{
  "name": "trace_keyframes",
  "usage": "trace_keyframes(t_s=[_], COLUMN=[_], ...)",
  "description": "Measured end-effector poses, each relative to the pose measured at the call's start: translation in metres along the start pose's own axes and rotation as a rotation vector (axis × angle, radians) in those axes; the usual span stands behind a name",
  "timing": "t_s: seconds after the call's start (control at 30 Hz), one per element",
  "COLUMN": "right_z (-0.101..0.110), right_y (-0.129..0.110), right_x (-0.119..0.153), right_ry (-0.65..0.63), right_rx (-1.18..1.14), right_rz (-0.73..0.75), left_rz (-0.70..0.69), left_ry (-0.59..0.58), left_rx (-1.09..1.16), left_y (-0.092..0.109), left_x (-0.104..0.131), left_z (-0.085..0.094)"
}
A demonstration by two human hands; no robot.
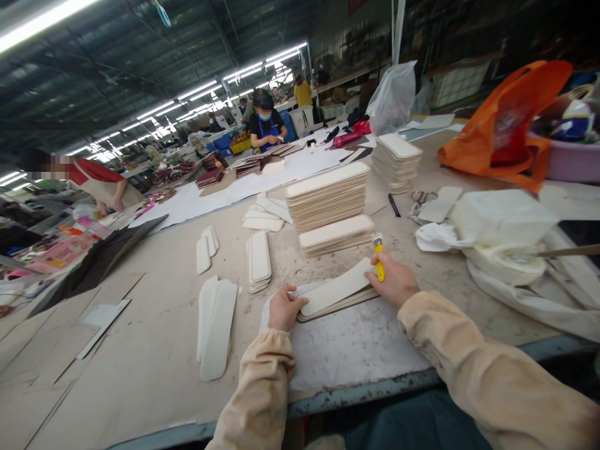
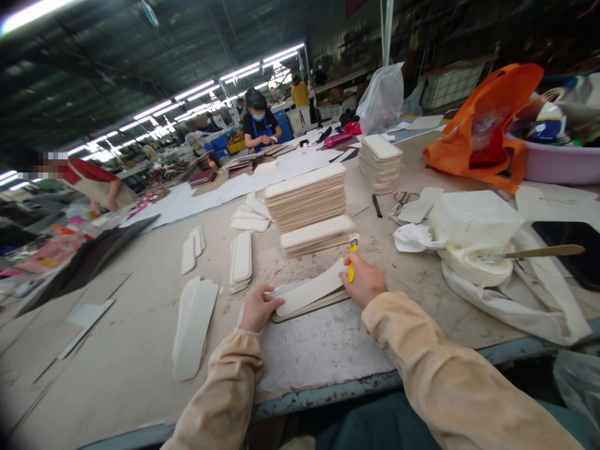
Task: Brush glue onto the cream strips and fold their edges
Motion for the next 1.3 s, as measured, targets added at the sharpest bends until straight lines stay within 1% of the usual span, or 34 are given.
trace_keyframes(t_s=[0.23, 0.4, 0.5, 0.57, 0.67, 0.8, 0.9, 1.13, 1.3], right_z=[-0.005, 0.0, 0.002, 0.006, 0.012, 0.013, 0.009, -0.012, -0.018], right_y=[0.003, 0.003, 0.009, 0.015, 0.024, 0.033, 0.032, 0.017, 0.018], right_x=[0.003, 0.005, 0.004, 0.003, 0.0, -0.002, -0.001, 0.001, -0.001], right_ry=[-0.07, -0.133, -0.171, -0.171, -0.14, -0.115, -0.097, -0.095, -0.079], right_rx=[0.045, 0.102, 0.149, 0.159, 0.141, 0.107, 0.071, -0.046, -0.116], right_rz=[-0.004, -0.02, -0.06, -0.095, -0.118, -0.135, -0.119, -0.066, -0.077], left_rz=[-0.052, -0.086, -0.109, -0.123, -0.149, -0.179, -0.191, -0.215, -0.235], left_ry=[-0.026, -0.071, -0.093, -0.11, -0.135, -0.171, -0.198, -0.229, -0.223], left_rx=[-0.157, -0.25, -0.307, -0.341, -0.38, -0.414, -0.438, -0.488, -0.498], left_y=[0.008, 0.014, 0.017, 0.018, 0.022, 0.026, 0.028, 0.029, 0.031], left_x=[0.001, 0.0, -0.001, -0.002, -0.003, -0.004, -0.004, -0.005, -0.004], left_z=[-0.003, -0.005, -0.007, -0.008, -0.011, -0.014, -0.017, -0.021, -0.021])
Point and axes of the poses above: each hand's wrist, its own x-axis away from the middle knuckle, its own z-axis out of the back of the hand, y = z × x, the point moved 9 cm from there along -x, towards the middle knuckle, and after that the axes turned 14 degrees about x, right-handed, at the moved point
